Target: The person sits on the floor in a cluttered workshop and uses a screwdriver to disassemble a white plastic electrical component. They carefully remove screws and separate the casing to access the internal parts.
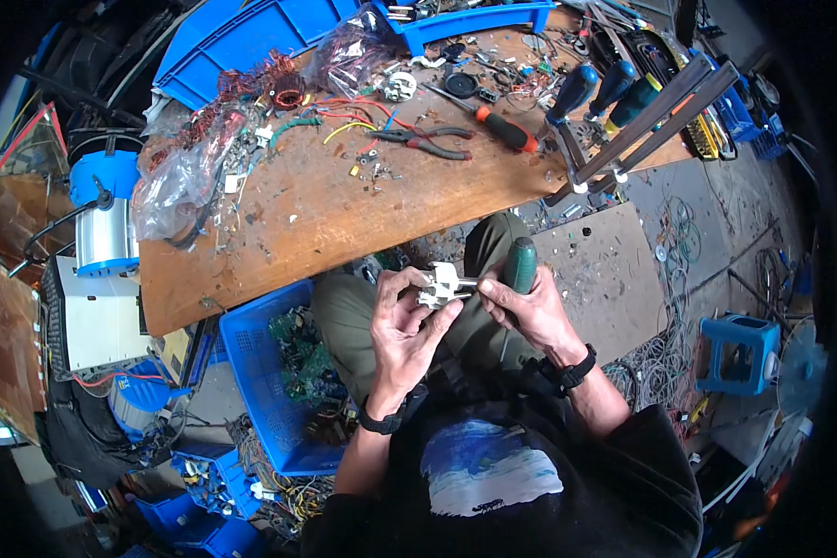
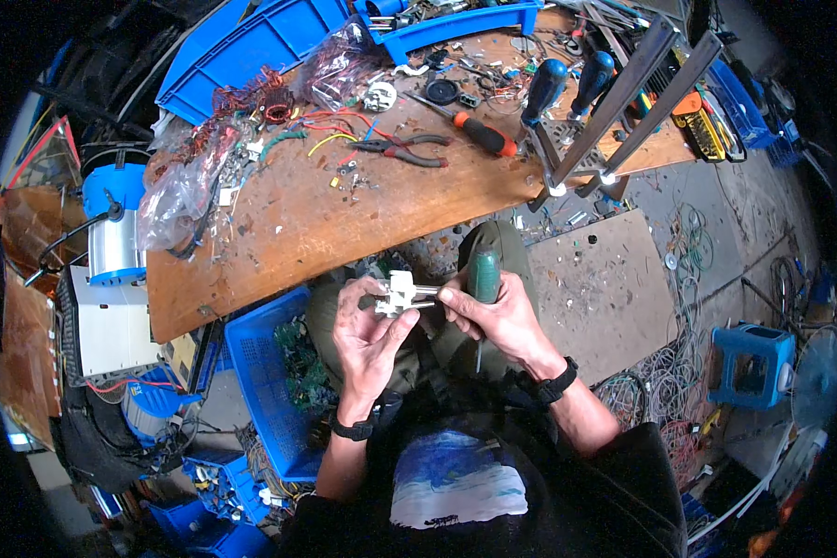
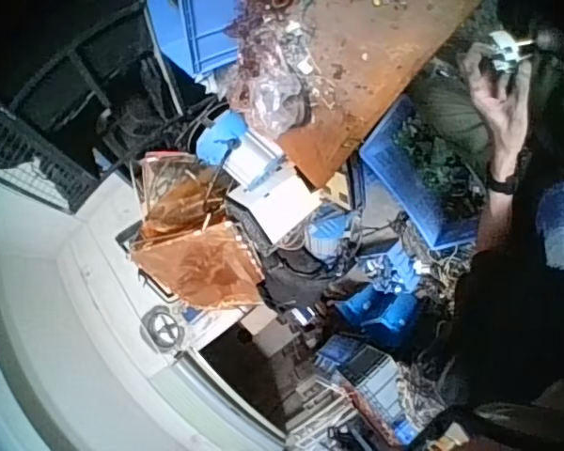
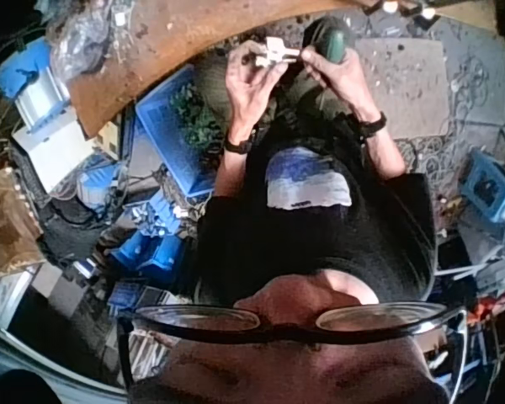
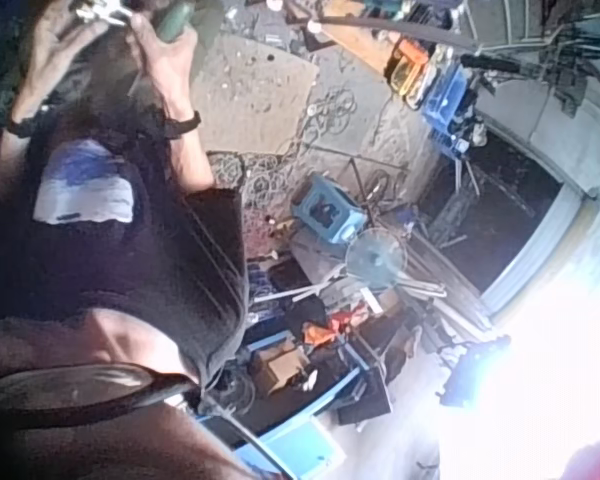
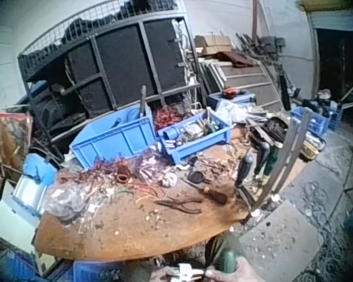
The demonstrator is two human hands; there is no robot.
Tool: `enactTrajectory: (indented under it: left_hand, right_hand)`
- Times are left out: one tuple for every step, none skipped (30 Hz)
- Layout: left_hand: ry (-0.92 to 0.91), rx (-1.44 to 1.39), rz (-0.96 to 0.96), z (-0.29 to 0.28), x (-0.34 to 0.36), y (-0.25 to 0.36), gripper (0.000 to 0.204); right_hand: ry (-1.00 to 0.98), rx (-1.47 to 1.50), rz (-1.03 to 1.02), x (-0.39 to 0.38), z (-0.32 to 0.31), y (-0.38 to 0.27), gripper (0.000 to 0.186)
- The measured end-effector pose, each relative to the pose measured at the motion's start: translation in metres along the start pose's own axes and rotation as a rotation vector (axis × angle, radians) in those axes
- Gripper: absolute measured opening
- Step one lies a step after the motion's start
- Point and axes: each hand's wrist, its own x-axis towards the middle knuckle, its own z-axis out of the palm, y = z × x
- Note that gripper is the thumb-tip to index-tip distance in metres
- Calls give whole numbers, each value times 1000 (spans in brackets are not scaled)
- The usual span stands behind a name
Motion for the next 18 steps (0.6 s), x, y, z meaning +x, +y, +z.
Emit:
enactTrajectory:
  left_hand:
    - [0, 2, 12, 0, 0, 0, 50]
    - [0, 5, 24, 0, -1, -1, 49]
    - [-8, 20, 45, 0, -1, -2, 49]
    - [-16, 35, 66, 1, -1, -5, 49]
    - [-25, 50, 87, 1, -1, -6, 49]
    - [-22, 50, 83, 2, -2, -6, 48]
    - [-19, 54, 81, 2, -2, -6, 48]
    - [-16, 57, 78, 3, -3, -6, 48]
    - [-18, 57, 83, 3, -3, -6, 49]
    - [-19, 57, 88, 3, -4, -6, 49]
    - [-20, 57, 93, 3, -4, -7, 50]
    - [-13, 59, 96, 5, -4, -7, 50]
    - [-6, 59, 100, 6, -4, -5, 51]
    - [2, 59, 103, 8, -4, -5, 51]
    - [8, 58, 104, 9, -4, -5, 51]
    - [13, 59, 107, 9, -4, -5, 51]
    - [18, 59, 110, 10, -4, -5, 51]
    - [43, 33, 82, 10, -4, -5, 50]
  right_hand:
    - [-20, 30, 11, 1, -2, 2, 22]
    - [-40, 60, 22, 1, -3, 3, 23]
    - [-38, 75, 45, 1, -2, 2, 23]
    - [-34, 89, 68, 1, -1, -1, 23]
    - [-31, 103, 91, 1, 0, -3, 24]
    - [-35, 122, 114, 2, -1, -3, 24]
    - [-41, 142, 136, 2, -2, -3, 24]
    - [-47, 162, 157, 2, -2, -3, 24]
    - [-41, 182, 131, 1, -2, -1, 24]
    - [-34, 201, 105, 1, -1, 1, 25]
    - [-27, 221, 79, 0, 0, 3, 25]
    - [-29, 206, 55, 0, -1, 4, 25]
    - [-30, 189, 32, -1, -1, 3, 25]
    - [-31, 172, 9, -1, -2, 3, 25]
    - [-25, 163, -1, -2, -1, 3, 25]
    - [-20, 154, -12, -1, -1, 3, 24]
    - [-16, 146, -24, -1, 0, 3, 24]
    - [0, 134, -25, -1, 2, 3, 23]
